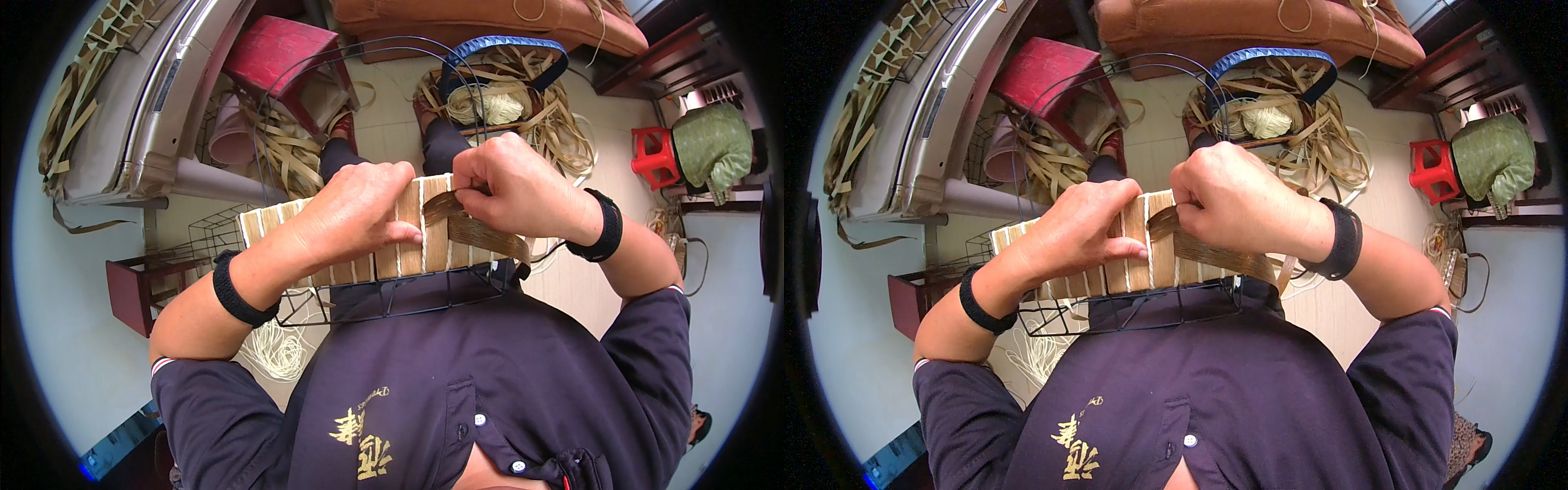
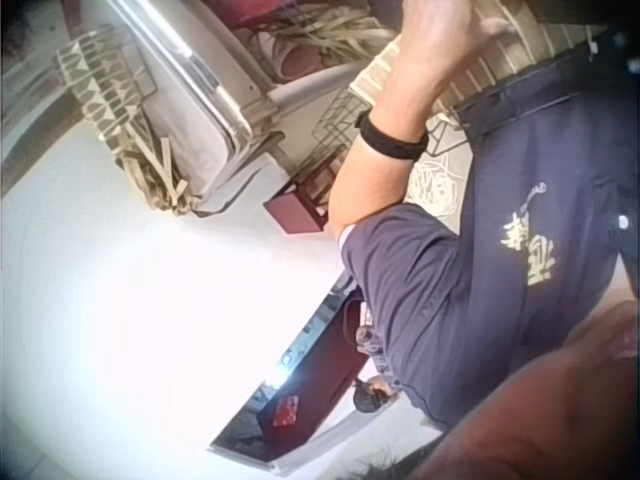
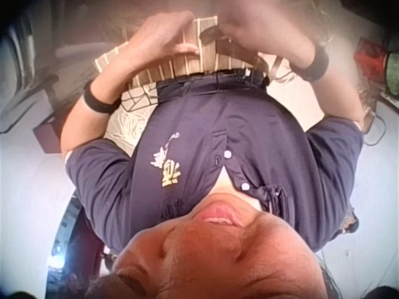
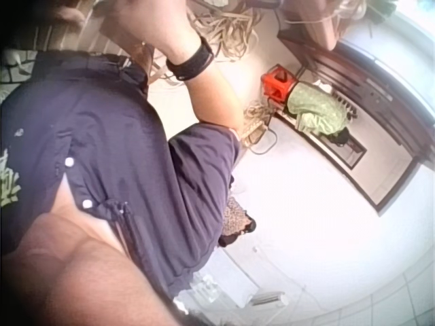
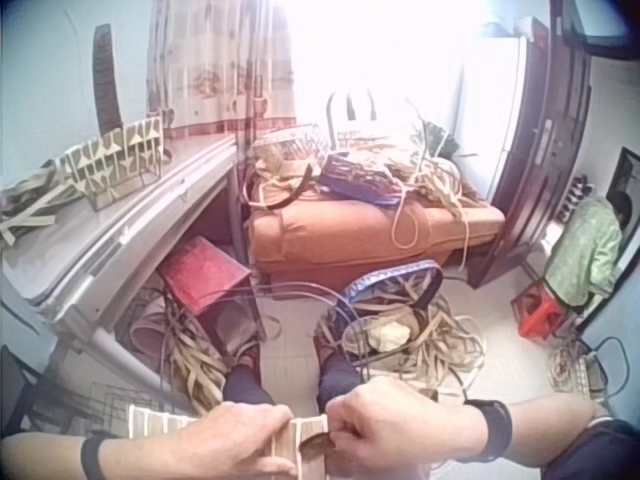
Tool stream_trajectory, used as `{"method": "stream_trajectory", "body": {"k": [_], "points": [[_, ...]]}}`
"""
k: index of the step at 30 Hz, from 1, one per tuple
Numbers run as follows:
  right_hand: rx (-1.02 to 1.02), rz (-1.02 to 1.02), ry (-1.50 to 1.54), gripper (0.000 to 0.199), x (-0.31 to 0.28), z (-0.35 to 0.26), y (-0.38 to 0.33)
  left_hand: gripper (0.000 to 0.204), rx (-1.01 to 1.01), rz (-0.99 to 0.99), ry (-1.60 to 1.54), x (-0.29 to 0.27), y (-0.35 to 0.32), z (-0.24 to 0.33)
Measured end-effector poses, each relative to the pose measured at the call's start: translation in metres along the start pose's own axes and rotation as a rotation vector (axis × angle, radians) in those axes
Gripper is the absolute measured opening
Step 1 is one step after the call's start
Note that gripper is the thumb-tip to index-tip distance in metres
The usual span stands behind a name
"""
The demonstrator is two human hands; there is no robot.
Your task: The person weaves thin wooden slats into a wire frame by hand, inserting and overlapping the slats to create the basket wall.
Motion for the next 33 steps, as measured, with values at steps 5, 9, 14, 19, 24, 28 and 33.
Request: {"method": "stream_trajectory", "body": {"k": [5,9,14,19,24,28,33], "points": [[0.071,-0.158,0.114,0.007,-0.008,0.003,-0.002,0.061,0.005,-0.008,-0.081,-0.004,0.003,0.007],[0.098,0.039,0.269,0.011,-0.03,0.008,-0.005,0.05,0.078,0.124,-0.338,-0.013,0.005,0.004],[0.094,0.17,0.431,0.011,-0.016,0.003,-0.011,0.026,-0.096,0.188,-0.858,-0.007,0.013,0.007],[0.187,0.124,0.579,0.02,-0.001,0.008,0.001,0.024,-0.117,0.428,-0.758,0.001,0.012,-0.005],[0.235,0.011,0.733,0.025,0.006,0.02,0.01,0.024,0.122,0.628,-0.032,-0.012,0.008,0.02],[0.251,-0.113,0.814,0.018,0.004,0.017,0.009,0.014,-0.06,0.571,-0.522,-0.007,0.007,0.025],[0.168,-0.138,0.885,0.011,0.007,0.026,0.01,0.009,-0.16,0.486,-0.923,-0.009,0.01,0.012]]}}
Point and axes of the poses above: each hand's wrist, its own y-axis towards the middle knuckle, its own x-axis out of the palm, z = x × y, the point moved 2 cm from there along y, towards the middle knuckle, and after that the axes turned 4 degrees about x, right-handed, at the moved point
